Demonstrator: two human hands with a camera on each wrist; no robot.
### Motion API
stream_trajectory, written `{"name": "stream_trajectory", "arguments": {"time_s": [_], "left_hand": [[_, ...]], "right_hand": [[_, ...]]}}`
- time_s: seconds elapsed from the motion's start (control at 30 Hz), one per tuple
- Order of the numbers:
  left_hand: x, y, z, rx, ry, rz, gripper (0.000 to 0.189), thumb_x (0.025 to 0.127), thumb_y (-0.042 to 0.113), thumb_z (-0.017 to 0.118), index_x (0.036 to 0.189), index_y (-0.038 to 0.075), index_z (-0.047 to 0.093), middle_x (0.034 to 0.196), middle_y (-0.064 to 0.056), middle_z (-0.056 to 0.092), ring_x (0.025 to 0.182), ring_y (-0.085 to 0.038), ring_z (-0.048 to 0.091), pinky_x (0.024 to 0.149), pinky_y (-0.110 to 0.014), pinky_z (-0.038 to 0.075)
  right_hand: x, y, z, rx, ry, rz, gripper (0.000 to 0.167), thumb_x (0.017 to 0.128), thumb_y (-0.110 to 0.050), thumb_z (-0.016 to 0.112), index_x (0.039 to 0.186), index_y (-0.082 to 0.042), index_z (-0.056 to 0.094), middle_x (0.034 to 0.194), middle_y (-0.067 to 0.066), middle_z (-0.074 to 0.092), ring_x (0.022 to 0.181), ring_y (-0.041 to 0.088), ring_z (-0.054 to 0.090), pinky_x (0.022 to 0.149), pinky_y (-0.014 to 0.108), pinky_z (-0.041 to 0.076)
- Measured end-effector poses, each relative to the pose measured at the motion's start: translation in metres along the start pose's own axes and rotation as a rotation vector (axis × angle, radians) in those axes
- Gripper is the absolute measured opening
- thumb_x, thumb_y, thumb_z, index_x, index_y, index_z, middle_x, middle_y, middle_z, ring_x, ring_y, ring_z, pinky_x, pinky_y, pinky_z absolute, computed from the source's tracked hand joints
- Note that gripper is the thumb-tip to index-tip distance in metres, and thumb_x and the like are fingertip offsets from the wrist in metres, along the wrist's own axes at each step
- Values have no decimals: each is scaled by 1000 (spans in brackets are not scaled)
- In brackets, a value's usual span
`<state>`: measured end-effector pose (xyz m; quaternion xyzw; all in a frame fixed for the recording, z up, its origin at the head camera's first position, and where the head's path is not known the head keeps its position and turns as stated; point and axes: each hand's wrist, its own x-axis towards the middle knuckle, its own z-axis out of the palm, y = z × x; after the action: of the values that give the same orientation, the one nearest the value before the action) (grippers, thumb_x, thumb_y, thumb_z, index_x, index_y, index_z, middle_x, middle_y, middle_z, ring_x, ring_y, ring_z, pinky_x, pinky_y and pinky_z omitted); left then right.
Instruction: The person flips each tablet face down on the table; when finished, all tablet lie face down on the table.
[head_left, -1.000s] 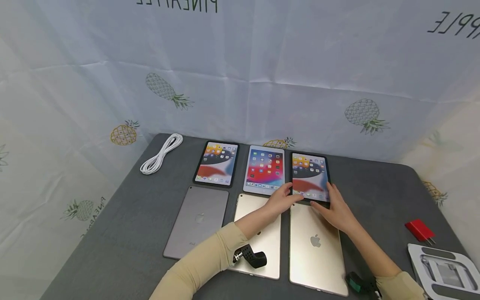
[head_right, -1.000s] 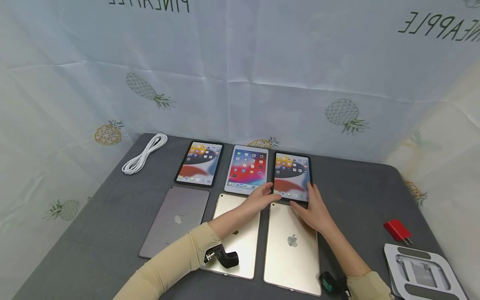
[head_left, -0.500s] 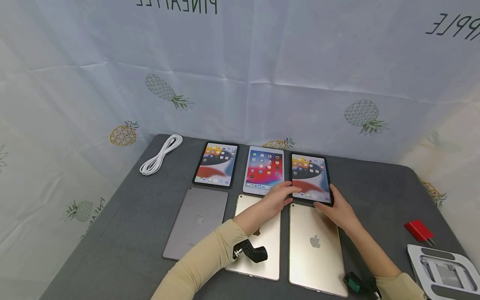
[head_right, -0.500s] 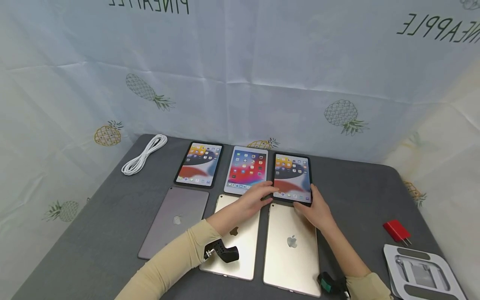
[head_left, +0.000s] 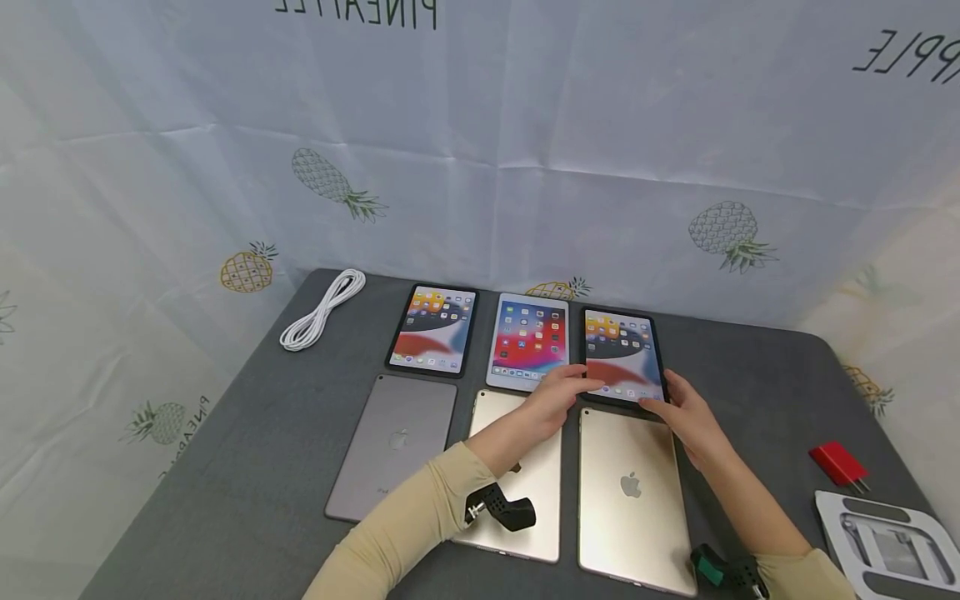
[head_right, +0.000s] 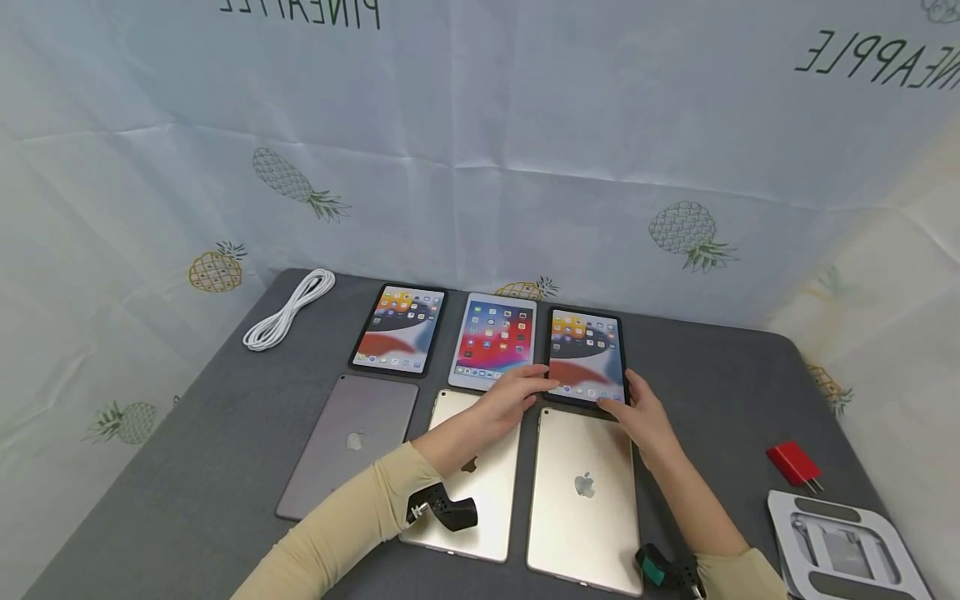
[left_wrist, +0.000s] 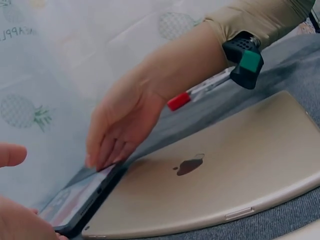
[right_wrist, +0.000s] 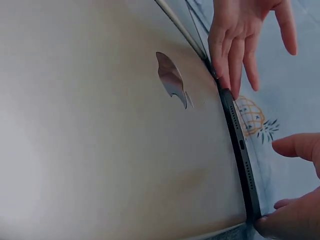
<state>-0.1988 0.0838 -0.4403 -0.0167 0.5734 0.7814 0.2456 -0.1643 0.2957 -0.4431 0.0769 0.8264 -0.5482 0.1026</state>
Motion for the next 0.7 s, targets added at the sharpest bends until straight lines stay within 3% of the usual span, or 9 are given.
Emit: {"name": "stream_trajectory", "arguments": {"time_s": [0.17, 0.37, 0.57, 0.7], "left_hand": [[-3, 2, 3, -66, 9, -14, 58, 89, 8, 65, 140, -6, 42, 145, -16, 41, 136, -33, 33, 115, -51, 23], [-2, 0, 3, -148, 38, -13, 62, 92, 3, 62, 146, -8, 32, 148, -24, 35, 135, -38, 37, 109, -46, 36], [0, -2, 4, -49, 91, 23, 60, 94, 3, 60, 145, -11, 30, 139, -25, 43, 122, -31, 53, 99, -38, 47], [2, 0, 3, 3, 122, 37, 55, 94, 5, 61, 140, -14, 38, 129, -22, 53, 103, -24, 61, 92, -33, 52]], "right_hand": [[-2, -3, -1, 61, 23, 0, 84, 100, -19, 56, 153, 3, -6, 159, 26, -1, 146, 41, 5, 114, 55, 15], [-6, -8, -3, 128, 50, -8, 79, 101, -18, 53, 154, 1, -3, 161, 21, -2, 147, 37, 0, 116, 53, 8], [-6, -11, -3, 157, 54, 1, 78, 101, -20, 52, 155, -2, -1, 161, 21, 0, 147, 37, 1, 115, 57, 7], [-6, -13, -3, 144, 53, -4, 77, 101, -21, 52, 156, -2, 1, 161, 21, 3, 147, 36, 5, 115, 57, 13]]}}
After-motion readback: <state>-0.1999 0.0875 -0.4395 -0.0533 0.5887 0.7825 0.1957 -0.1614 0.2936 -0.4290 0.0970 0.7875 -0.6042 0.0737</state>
